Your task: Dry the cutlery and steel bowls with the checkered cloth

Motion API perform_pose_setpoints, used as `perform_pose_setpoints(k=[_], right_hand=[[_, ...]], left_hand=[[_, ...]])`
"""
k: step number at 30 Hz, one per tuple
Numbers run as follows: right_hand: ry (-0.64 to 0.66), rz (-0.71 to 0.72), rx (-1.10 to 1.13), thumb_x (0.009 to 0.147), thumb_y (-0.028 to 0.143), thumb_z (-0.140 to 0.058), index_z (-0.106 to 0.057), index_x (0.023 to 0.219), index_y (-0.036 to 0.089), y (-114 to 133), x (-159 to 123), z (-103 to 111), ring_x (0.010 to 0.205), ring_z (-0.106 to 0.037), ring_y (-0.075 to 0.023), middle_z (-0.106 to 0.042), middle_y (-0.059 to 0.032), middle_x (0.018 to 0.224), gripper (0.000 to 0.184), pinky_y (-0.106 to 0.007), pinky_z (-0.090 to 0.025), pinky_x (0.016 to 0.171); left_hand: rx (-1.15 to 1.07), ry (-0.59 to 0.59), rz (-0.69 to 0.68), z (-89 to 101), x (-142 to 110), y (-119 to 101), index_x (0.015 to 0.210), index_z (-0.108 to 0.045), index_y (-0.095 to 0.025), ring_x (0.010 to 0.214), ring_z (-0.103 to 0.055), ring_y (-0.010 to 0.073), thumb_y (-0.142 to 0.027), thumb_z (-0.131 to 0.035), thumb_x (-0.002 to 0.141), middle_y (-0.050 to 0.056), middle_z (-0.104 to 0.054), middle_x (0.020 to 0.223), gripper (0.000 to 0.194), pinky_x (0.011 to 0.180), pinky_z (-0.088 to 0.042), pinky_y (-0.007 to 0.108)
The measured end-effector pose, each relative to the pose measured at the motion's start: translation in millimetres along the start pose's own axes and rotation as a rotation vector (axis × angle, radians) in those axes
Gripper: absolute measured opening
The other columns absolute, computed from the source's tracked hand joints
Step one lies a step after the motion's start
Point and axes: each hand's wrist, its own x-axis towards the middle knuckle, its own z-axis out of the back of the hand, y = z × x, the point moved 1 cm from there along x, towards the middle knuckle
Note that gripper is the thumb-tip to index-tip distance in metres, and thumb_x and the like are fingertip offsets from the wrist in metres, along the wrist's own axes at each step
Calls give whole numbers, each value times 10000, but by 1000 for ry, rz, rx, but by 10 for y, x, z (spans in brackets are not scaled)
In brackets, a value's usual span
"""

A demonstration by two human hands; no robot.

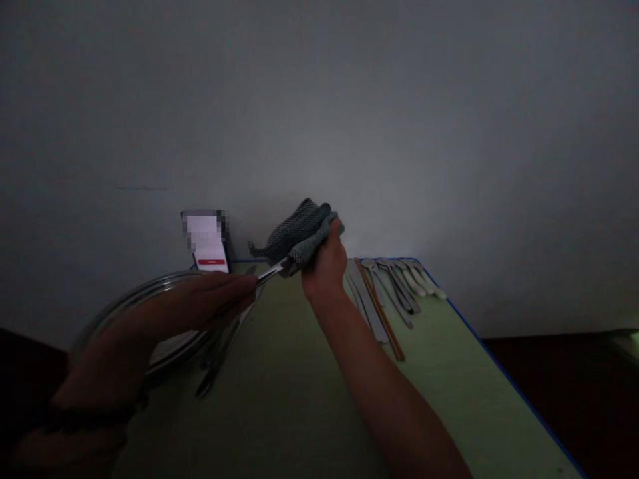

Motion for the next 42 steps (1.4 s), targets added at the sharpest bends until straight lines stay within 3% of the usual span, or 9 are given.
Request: perform_pose_setpoints(k=[5,8,16,25,30,34,42], right_hand=[[-111,11,-121,814,552,-472,-621,931,183,-75,-82,6,941,-618,-152,-662,-33,1012,415,-349,-476,918],[-135,39,-123,818,555,-462,-633,930,195,-43,-60,6,940,-619,-152,-668,-24,978,414,-350,-480,915],[142,21,158,905,505,-253,-658,881,221,288,32,-51,882,-647,-157,-689,0,776,495,-392,-468,938],[235,19,184,918,458,-222,-657,974,223,175,-18,-119,945,-643,-141,-699,-4,804,498,-367,-419,1001],[123,-43,29,875,527,-319,-643,998,194,-11,-87,-111,974,-630,-164,-699,-23,898,480,-378,-442,976],[8,-14,-66,827,506,-462,-614,1006,186,-124,-111,-57,938,-630,-166,-688,-37,957,397,-372,-487,905],[-114,103,-137,805,462,-513,-585,903,171,114,105,61,910,-610,-135,-647,-47,1004,316,-302,-495,843]], left_hand=[[15,133,32,-218,80,-123,638,-459,-183,409,-406,88,-496,-313,898,-36,-458,492,432,400,-325,204],[37,174,25,-230,93,-107,675,-467,-182,400,-408,86,-500,-284,911,-30,-503,504,437,409,-343,210],[-14,113,-71,-95,37,-23,743,-481,-175,432,-382,72,-483,-291,924,-51,-439,530,404,412,-330,188],[-154,58,-106,-119,116,39,771,-473,-180,482,-392,75,-479,-340,913,-46,-439,591,357,423,-328,181],[-278,32,-45,-230,228,49,765,-450,-184,464,-335,61,-487,-344,908,-63,-382,593,351,411,-286,174],[-264,32,-13,-309,306,73,741,-444,-182,460,-321,62,-459,-339,908,-68,-360,573,340,407,-277,175],[-85,34,-53,-377,299,56,758,-471,-178,509,-428,84,-522,-309,902,-36,-454,621,406,461,-343,213]])
